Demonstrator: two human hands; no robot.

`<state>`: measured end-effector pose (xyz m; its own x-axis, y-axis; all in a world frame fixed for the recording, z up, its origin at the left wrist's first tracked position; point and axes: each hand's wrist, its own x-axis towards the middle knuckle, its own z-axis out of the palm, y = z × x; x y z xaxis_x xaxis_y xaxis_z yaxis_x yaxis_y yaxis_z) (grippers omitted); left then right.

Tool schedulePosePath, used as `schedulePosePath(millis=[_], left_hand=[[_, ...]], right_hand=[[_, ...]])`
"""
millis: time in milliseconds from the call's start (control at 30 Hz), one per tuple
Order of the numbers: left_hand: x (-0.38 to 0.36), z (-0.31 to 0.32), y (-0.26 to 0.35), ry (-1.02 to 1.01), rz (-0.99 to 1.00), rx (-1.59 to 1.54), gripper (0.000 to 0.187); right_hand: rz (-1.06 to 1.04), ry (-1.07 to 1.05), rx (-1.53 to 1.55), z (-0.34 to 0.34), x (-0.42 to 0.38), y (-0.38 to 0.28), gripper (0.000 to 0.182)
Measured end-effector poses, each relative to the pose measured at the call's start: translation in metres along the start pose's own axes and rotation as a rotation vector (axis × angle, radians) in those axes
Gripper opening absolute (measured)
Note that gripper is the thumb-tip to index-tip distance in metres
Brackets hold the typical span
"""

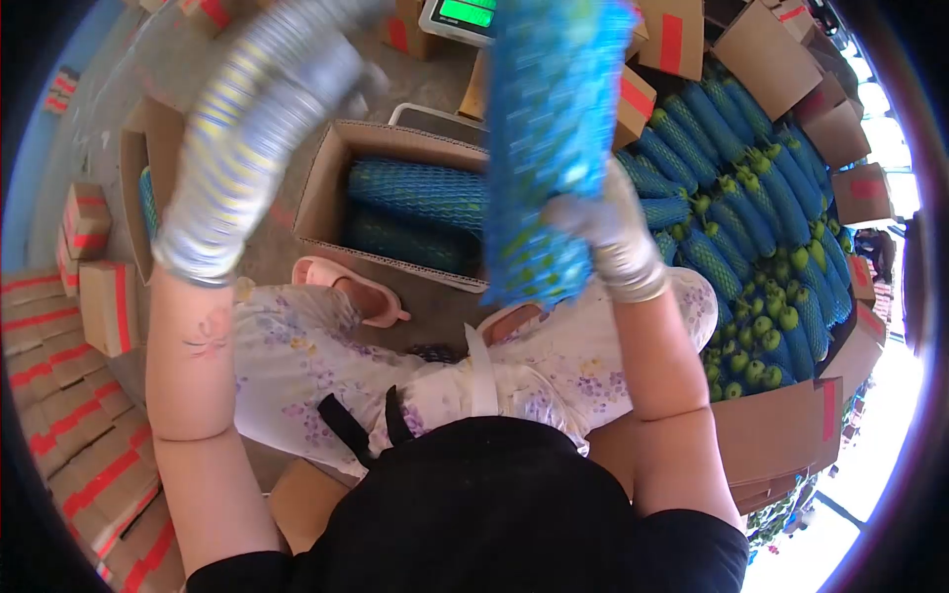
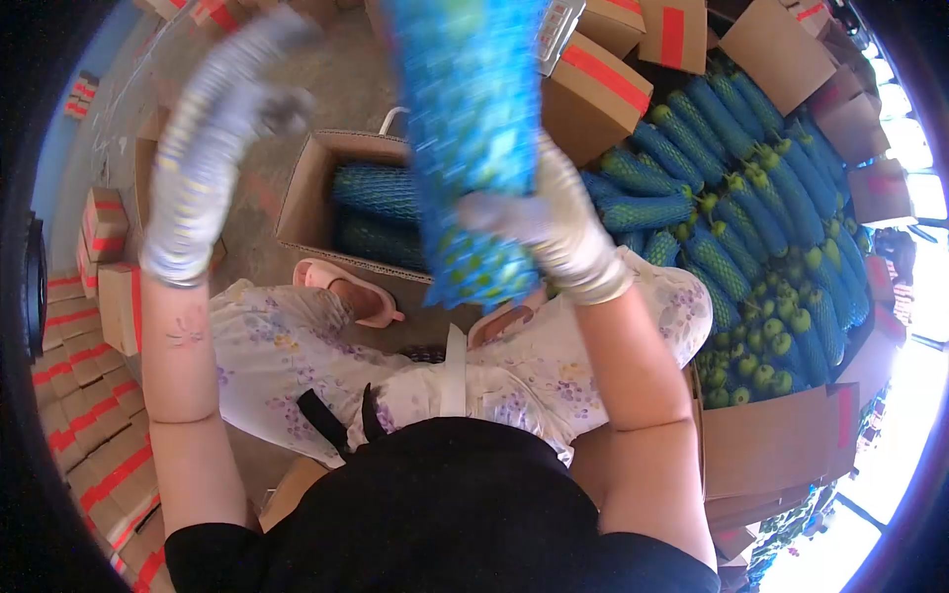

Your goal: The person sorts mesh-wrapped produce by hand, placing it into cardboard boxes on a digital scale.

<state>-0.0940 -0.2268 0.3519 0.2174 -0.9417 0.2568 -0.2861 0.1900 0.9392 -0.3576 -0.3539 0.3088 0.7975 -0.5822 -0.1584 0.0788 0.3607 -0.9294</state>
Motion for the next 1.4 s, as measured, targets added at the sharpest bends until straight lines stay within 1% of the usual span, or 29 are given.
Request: schedulePosePath(millis=[67, 133, 167, 233, 267, 333, 367, 400, 467, 500, 533, 600, 667, 733, 767, 833, 867, 933, 1000, 1067, 1100, 1133, 1167, 1200, 1233, 1267, 1333, 1367, 1400], left_hand=[[-0.01, 0.027, -0.029, -0.296, -0.089, 0.202, 0.047], [-0.014, 0.053, -0.072, -0.588, -0.045, 0.476, 0.053], [-0.013, 0.067, -0.086, -0.597, -0.053, 0.469, 0.053], [-0.009, 0.094, -0.108, -0.726, -0.001, 0.975, 0.07], [-0.009, 0.103, -0.117, -0.736, -0.005, 0.971, 0.07], [-0.007, 0.119, -0.13, -0.759, -0.035, 1.147, 0.085], [-0.01, 0.122, -0.138, -0.696, 0.043, 1.189, 0.087], [-0.008, 0.122, -0.138, -0.724, 0.041, 1.187, 0.087], [-0.004, 0.12, -0.131, -0.768, -0.056, 1.145, 0.084], [-0.008, 0.12, -0.132, -0.764, -0.101, 1.144, 0.082], [-0.013, 0.119, -0.136, -0.765, -0.099, 1.15, 0.082], [-0.025, 0.117, -0.142, -0.646, -0.011, 1.131, 0.081], [-0.035, 0.117, -0.147, -0.644, 0.003, 1.129, 0.079], [-0.042, 0.115, -0.15, -0.676, -0.01, 1.093, 0.081], [-0.043, 0.111, -0.15, -0.676, -0.016, 1.098, 0.081], [-0.031, 0.103, -0.135, -0.841, -0.189, 1.014, 0.082], [-0.027, 0.096, -0.128, -0.838, -0.188, 1.021, 0.082], [-0.028, 0.073, -0.109, -0.59, -0.123, 0.723, 0.076], [-0.041, 0.051, -0.076, -0.218, -0.276, 0.59, 0.072], [-0.068, -0.002, -0.064, 0.156, -0.427, 0.259, 0.079], [-0.064, -0.01, -0.043, 0.236, -0.357, -0.026, 0.083], [-0.058, -0.02, -0.021, 0.313, -0.27, -0.313, 0.088], [-0.064, -0.032, -0.012, 0.333, -0.255, -0.315, 0.088], [-0.073, -0.048, -0.007, 0.288, -0.224, -0.557, 0.09], [-0.081, -0.06, -0.006, 0.237, -0.19, -0.798, 0.093], [-0.088, -0.067, -0.007, 0.26, -0.178, -0.802, 0.093], [-0.095, -0.081, -0.018, 0.242, -0.315, -0.839, 0.091], [-0.102, -0.082, -0.03, 0.254, -0.304, -0.866, 0.092], [-0.109, -0.084, -0.043, 0.267, -0.294, -0.894, 0.092]], right_hand=[[0.011, 0.054, -0.108, -0.086, 0.007, 0.016, 0.082], [0.009, 0.148, 0.18, -0.097, -0.006, -0.002, 0.092], [-0.011, 0.17, 0.242, -0.094, -0.006, -0.01, 0.096], [-0.066, 0.193, 0.296, -0.109, -0.006, -0.008, 0.096], [-0.073, 0.19, 0.345, -0.116, -0.008, -0.004, 0.096], [-0.1, 0.22, 0.34, -0.13, -0.009, 0.007, 0.095], [-0.132, 0.252, 0.329, -0.136, -0.009, 0.014, 0.093], [-0.126, 0.269, 0.348, -0.14, -0.009, 0.015, 0.093], [-0.044, 0.306, 0.374, -0.142, -0.009, 0.007, 0.094], [-0.035, 0.315, 0.379, -0.14, -0.009, 0.003, 0.095], [-0.04, 0.314, 0.384, -0.141, -0.008, 0.001, 0.095], [-0.045, 0.294, 0.386, -0.141, -0.013, 0.001, 0.096], [-0.052, 0.244, 0.377, -0.143, -0.017, 0.002, 0.098], [-0.043, 0.328, 0.393, -0.141, -0.021, 0.004, 0.098], [-0.041, 0.322, 0.398, -0.141, -0.022, 0.005, 0.098], [-0.042, 0.163, 0.364, -0.147, -0.022, 0.006, 0.098], [-0.048, 0.159, 0.365, -0.149, -0.023, 0.005, 0.098], [-0.028, 0.327, 0.376, -0.152, -0.031, 0.004, 0.096], [-0.052, 0.33, 0.379, -0.164, -0.033, 0.01, 0.093], [0.032, 0.432, 0.275, -0.175, -0.034, 0.019, 0.088], [0.096, 0.465, 0.11, -0.186, -0.035, 0.025, 0.079], [0.103, 0.438, -0.067, -0.181, -0.03, 0.026, 0.072], [0.135, 0.418, -0.345, -0.195, -0.025, 0.042, 0.074], [0.162, 0.394, -0.625, -0.216, -0.021, 0.063, 0.075], [0.208, 0.389, -0.764, -0.221, -0.02, 0.079, 0.078], [0.257, 0.382, -0.905, -0.222, -0.022, 0.093, 0.08], [0.53, 0.48, -1.339, -0.222, -0.023, 0.11, 0.086], [0.535, 0.479, -1.365, -0.233, -0.031, 0.117, 0.086], [0.614, 0.557, -1.49, -0.253, -0.038, 0.128, 0.082]])
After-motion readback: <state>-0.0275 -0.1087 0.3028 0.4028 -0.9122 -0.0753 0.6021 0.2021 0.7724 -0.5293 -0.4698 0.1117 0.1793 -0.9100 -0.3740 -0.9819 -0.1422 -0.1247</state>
